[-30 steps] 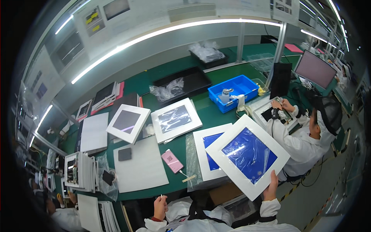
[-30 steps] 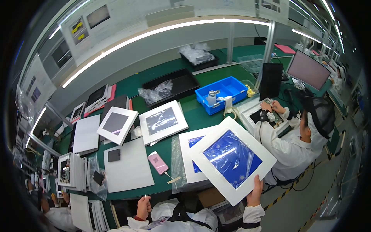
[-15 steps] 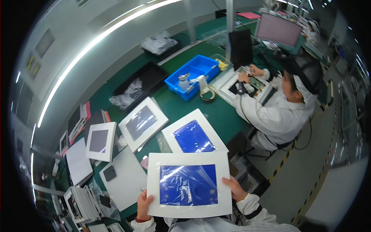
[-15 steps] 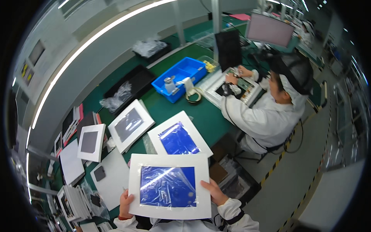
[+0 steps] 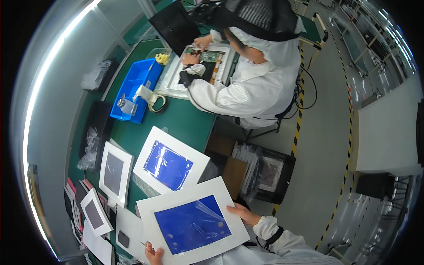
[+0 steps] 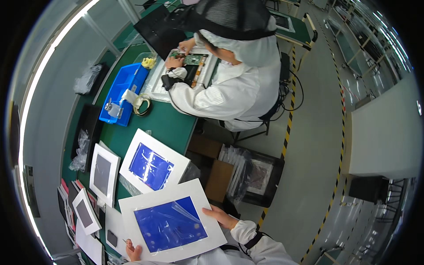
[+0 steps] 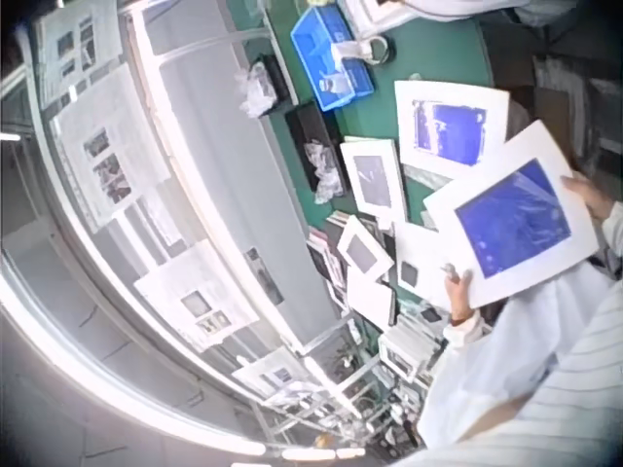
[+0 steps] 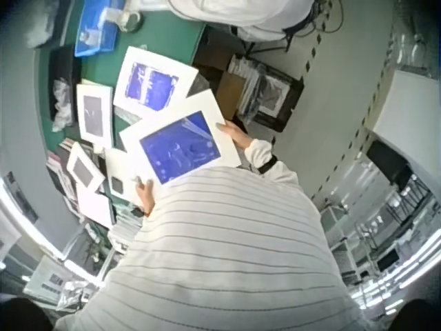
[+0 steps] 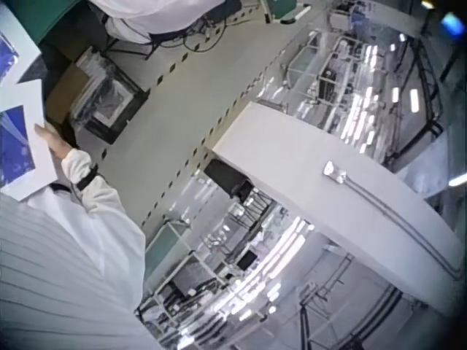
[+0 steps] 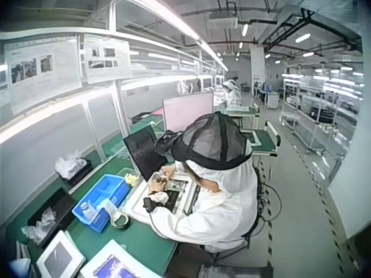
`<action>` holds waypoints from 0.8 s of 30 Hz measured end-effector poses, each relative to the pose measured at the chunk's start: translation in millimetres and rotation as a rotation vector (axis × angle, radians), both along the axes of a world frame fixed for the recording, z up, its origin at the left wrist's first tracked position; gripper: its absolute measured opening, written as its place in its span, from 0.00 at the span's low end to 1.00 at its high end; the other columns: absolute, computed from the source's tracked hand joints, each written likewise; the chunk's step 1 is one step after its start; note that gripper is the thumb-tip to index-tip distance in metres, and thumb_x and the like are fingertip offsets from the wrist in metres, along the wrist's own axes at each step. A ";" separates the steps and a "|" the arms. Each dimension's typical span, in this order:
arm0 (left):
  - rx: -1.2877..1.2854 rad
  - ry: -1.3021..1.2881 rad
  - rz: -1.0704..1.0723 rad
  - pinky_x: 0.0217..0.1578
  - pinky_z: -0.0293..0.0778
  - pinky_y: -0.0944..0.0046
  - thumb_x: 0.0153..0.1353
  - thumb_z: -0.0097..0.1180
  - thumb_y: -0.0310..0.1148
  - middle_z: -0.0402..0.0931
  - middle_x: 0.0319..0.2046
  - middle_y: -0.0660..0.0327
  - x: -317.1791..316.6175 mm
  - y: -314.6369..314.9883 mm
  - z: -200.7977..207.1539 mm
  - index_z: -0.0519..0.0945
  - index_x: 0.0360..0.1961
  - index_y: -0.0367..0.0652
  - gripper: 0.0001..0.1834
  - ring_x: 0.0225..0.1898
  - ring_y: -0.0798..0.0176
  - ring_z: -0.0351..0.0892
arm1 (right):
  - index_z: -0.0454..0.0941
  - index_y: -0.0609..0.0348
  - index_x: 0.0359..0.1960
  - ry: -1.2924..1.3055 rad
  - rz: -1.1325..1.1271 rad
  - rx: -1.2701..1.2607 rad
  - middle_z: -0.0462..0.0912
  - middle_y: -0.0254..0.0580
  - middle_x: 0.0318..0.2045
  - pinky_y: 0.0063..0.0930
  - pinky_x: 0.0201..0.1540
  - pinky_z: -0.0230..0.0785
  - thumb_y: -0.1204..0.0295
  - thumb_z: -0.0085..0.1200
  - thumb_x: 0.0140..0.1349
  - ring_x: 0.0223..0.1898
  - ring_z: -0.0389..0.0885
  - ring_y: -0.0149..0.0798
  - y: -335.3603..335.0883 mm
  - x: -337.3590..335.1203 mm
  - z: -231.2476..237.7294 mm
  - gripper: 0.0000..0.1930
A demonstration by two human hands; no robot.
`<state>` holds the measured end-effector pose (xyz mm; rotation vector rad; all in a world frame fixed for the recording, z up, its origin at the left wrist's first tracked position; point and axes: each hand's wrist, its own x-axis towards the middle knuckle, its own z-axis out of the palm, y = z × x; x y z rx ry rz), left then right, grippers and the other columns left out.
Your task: The recorder assembles a display unit into a plastic housing frame and scans it using a barcode scanner.
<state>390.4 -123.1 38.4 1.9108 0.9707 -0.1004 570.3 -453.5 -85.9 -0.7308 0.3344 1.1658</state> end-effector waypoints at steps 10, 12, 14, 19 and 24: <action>-0.383 -0.361 -0.048 0.35 0.67 0.72 0.47 0.61 0.26 0.70 0.33 0.56 -2.7 53.4 -68.0 0.53 0.32 0.52 0.25 0.33 0.69 0.69 | 0.64 0.61 0.55 0.088 -0.433 -0.220 0.76 0.43 0.40 0.35 0.48 0.73 0.70 0.51 0.63 0.40 0.80 0.40 -62.3 -47.5 -86.0 0.20; -0.385 -0.375 -0.096 0.40 0.68 0.67 0.47 0.60 0.25 0.70 0.35 0.53 5.4 53.6 -66.4 0.53 0.32 0.51 0.24 0.36 0.66 0.70 | 0.65 0.63 0.53 0.141 -0.540 -0.230 0.76 0.41 0.35 0.34 0.48 0.75 0.77 0.53 0.57 0.40 0.80 0.41 -75.9 -67.9 -116.6 0.21; -0.408 -0.436 -0.069 0.42 0.68 0.65 0.47 0.60 0.25 0.71 0.36 0.51 12.1 48.1 -65.9 0.53 0.32 0.51 0.24 0.37 0.64 0.71 | 0.65 0.63 0.53 0.223 -0.594 -0.264 0.75 0.41 0.35 0.35 0.49 0.74 0.79 0.54 0.56 0.40 0.80 0.42 -85.0 -85.8 -139.9 0.22; -0.425 -0.456 0.004 0.45 0.69 0.62 0.47 0.59 0.25 0.71 0.38 0.48 6.8 61.3 -68.6 0.53 0.32 0.50 0.24 0.40 0.60 0.72 | 0.65 0.64 0.53 0.243 -0.532 -0.318 0.76 0.41 0.34 0.35 0.48 0.75 0.80 0.53 0.55 0.40 0.80 0.44 -98.8 -96.5 -155.9 0.22; -0.091 -0.271 -0.046 0.37 0.69 0.64 0.52 0.59 0.28 0.72 0.33 0.53 1.8 39.5 -69.6 0.63 0.36 0.44 0.16 0.33 0.63 0.71 | 0.68 0.64 0.51 0.224 -0.516 -0.390 0.77 0.47 0.37 0.37 0.49 0.74 0.81 0.54 0.54 0.41 0.80 0.46 -108.6 -97.9 -172.6 0.21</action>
